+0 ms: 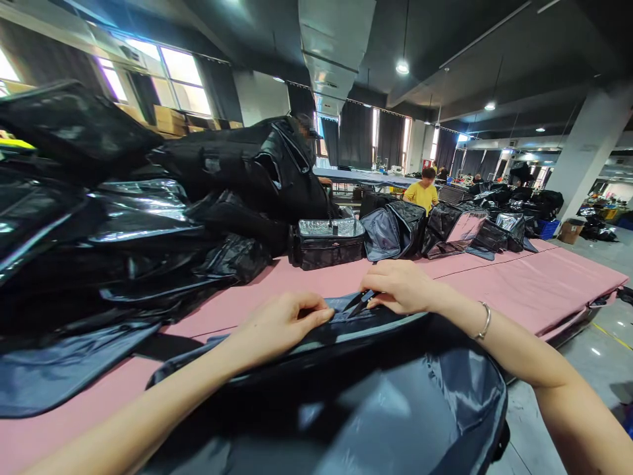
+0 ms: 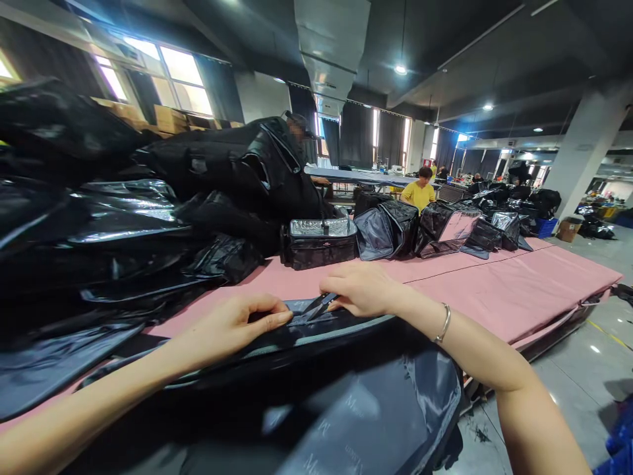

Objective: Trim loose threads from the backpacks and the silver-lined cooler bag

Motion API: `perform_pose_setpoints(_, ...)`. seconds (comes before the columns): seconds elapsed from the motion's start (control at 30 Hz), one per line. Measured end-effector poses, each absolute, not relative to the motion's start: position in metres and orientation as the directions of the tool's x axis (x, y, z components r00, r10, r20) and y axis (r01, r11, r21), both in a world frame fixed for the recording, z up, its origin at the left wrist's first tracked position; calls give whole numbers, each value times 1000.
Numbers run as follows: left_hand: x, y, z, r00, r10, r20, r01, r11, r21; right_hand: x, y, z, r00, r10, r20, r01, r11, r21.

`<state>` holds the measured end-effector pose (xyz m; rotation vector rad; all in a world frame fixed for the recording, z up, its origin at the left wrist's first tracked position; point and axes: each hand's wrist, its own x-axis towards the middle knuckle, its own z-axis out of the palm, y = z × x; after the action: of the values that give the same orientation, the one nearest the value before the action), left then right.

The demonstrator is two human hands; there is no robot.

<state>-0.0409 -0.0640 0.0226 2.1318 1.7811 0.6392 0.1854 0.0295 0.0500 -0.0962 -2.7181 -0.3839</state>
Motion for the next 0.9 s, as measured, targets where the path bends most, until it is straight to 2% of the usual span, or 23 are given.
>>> perform_pose_setpoints(0.17,-38,-70,25,163,980,116,837,-199,509,173,45,38,-927,22,374,-31,990,-135)
perform_pose_setpoints(0.27,-37,-71,27,171,978,117,832,-207,515,166,45,30,-917,83,390,-7,975,-223)
perform_pose_setpoints(0.37,-38,-70,27,179,976,125,828,-218,517,165,41,29,-907,128,401,61,982,-176)
perform_pose_setpoints(0.57,-36,-72,26,184,972,148,841,-234,489,168,40,30,-909,104,403,66,992,-107)
perform_pose_setpoints(0.7,-37,-73,27,189,966,177,851,-251,462,176,42,32,-874,107,474,99,994,-41)
perform_pose_setpoints(0.8,-38,-71,28,195,959,204,859,-268,436,191,38,35,-833,63,549,129,988,82)
perform_pose_setpoints(0.9,-39,-68,29,194,956,220,871,-271,409,206,28,35,-818,-32,574,170,941,294)
